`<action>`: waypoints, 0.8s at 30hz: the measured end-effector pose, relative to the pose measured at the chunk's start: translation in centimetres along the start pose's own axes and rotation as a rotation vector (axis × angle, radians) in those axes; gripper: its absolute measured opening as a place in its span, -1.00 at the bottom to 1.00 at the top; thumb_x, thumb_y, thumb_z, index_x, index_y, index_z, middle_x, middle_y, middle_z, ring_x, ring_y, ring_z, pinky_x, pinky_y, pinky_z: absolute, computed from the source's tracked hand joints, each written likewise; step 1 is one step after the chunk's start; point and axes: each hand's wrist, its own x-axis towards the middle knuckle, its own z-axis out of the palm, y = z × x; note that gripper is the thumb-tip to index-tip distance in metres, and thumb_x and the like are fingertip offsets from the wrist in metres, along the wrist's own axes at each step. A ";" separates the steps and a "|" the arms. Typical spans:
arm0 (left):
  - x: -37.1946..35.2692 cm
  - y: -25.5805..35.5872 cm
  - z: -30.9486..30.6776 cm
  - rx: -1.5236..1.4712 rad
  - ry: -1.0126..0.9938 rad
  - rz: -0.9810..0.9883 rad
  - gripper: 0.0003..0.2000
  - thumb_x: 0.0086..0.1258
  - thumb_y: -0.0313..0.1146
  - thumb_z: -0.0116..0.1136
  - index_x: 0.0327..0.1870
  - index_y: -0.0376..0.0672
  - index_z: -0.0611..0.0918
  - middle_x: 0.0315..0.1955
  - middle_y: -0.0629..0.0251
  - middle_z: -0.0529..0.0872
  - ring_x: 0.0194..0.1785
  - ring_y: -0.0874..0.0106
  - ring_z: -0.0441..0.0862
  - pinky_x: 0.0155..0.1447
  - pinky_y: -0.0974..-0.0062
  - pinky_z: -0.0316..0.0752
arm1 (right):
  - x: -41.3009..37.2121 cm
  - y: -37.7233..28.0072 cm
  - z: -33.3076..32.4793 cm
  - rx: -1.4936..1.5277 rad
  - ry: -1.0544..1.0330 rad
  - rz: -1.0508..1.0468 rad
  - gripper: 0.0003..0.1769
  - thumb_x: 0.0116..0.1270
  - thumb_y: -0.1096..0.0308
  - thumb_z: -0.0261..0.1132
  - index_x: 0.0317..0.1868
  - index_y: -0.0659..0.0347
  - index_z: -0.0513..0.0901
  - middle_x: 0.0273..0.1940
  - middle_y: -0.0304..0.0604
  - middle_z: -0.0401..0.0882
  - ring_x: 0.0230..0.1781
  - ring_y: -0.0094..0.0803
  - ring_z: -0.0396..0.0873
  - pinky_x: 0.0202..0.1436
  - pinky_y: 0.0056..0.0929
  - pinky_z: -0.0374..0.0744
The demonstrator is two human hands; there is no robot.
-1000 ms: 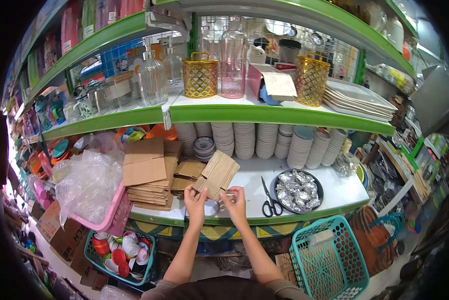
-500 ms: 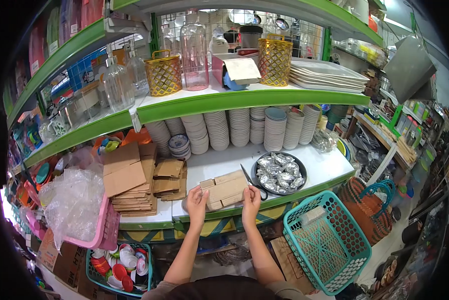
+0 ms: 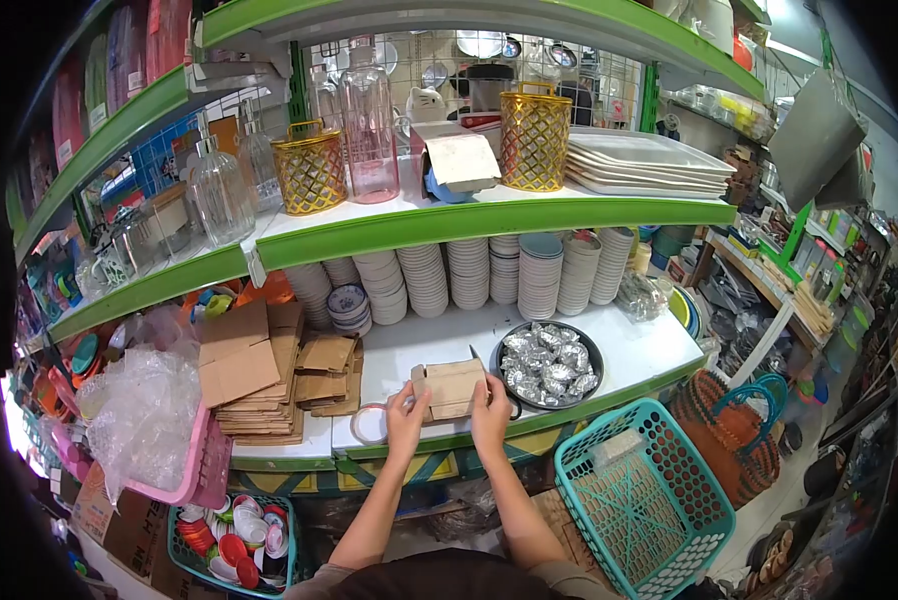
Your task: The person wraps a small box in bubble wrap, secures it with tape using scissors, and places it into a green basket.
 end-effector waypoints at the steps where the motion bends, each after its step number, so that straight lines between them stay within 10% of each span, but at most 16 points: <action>1: 0.0 0.0 0.0 0.069 -0.025 -0.053 -0.45 0.32 -0.26 0.31 0.19 -0.52 0.46 0.05 0.00 0.48 0.01 0.34 0.61 0.01 0.50 0.56 | -0.1 -0.2 -0.1 -0.031 -0.044 0.052 -0.67 0.43 0.30 0.12 0.05 0.39 0.54 -0.17 0.11 0.66 -0.19 -0.18 0.63 -0.05 -0.32 0.52; 12: -0.5 -0.7 -1.2 0.159 -0.082 -0.063 -0.60 0.41 -0.25 0.13 0.09 -0.41 0.51 -0.31 0.02 0.72 -0.13 0.22 0.69 -0.10 0.32 0.52 | -1.7 0.1 0.2 -0.354 -0.279 -0.239 -0.57 0.44 0.40 0.00 0.25 0.43 0.39 0.19 0.23 0.42 0.13 0.09 0.46 0.23 -0.15 0.42; 24: -1.3 0.8 -1.3 0.559 -0.056 0.115 -0.28 0.29 -0.22 0.25 0.34 -0.50 0.22 0.16 -0.34 0.38 0.23 -0.10 0.38 0.32 0.18 0.30 | -2.6 1.1 0.1 -0.629 -0.413 -0.477 -0.58 0.36 0.35 0.16 0.19 0.34 0.45 0.19 0.16 0.40 0.20 0.08 0.39 0.30 -0.01 0.34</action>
